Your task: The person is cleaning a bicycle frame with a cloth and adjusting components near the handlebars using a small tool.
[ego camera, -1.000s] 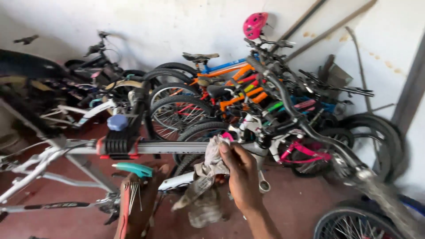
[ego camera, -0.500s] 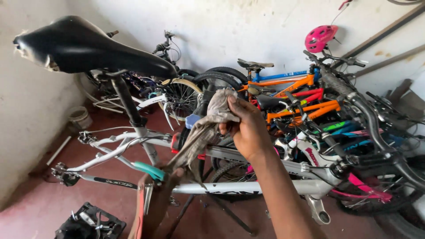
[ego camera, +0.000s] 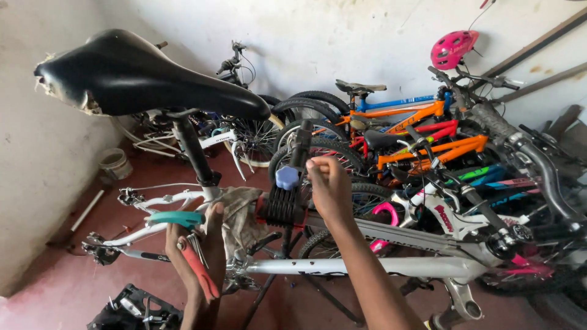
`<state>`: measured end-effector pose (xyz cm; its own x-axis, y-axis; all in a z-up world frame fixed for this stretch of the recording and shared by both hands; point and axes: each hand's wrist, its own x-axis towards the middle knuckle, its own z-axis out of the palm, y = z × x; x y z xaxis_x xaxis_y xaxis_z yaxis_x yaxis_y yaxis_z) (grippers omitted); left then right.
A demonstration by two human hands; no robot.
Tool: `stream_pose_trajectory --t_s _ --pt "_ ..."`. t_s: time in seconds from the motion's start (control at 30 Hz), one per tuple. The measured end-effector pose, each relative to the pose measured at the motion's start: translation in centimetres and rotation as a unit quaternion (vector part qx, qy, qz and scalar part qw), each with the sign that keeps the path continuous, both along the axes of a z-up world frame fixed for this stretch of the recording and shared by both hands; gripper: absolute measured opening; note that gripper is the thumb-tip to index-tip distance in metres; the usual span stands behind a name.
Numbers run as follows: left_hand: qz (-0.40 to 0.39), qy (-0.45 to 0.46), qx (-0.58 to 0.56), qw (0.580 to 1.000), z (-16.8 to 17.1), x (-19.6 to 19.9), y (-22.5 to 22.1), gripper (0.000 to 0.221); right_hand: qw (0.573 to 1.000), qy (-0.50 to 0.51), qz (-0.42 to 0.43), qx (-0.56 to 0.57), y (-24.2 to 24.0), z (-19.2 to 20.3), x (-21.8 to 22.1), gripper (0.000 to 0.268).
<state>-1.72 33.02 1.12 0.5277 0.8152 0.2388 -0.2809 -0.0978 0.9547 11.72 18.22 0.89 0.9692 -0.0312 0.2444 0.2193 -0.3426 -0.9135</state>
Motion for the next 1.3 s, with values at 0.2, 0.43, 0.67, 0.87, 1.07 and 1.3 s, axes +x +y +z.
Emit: stream_pose_trajectory --t_s 0.2,0.43,0.67,0.87,1.07,1.3 --pt "0.002 0.077 0.093 0.993 1.0 -0.6 -2.5 0.017 0.987 0.023 -0.037 0.158 -3.5 1.6 -6.7 0.025" --pt "-0.264 0.201 -0.064 0.941 3.1 1.1 -8.0 0.029 0.987 0.049 0.021 0.152 -7.7 3.2 -10.5 0.027" --pt "-0.597 0.139 0.023 0.79 1.8 1.4 -15.6 0.011 0.999 0.047 0.001 0.026 -13.5 4.3 -14.3 0.043" --pt "-0.717 0.181 0.091 0.667 2.3 0.1 -21.9 0.013 0.966 0.044 -0.167 0.19 -18.8 2.9 -16.6 0.039" --pt "-0.782 0.165 0.069 0.597 3.0 -0.8 -25.6 0.04 0.941 0.063 -0.166 0.288 -22.5 3.3 -18.5 0.045" --pt "-0.614 0.229 -0.096 0.749 3.7 2.4 -27.6 0.033 0.935 -0.032 -0.246 0.254 -26.1 3.4 -17.7 0.031"
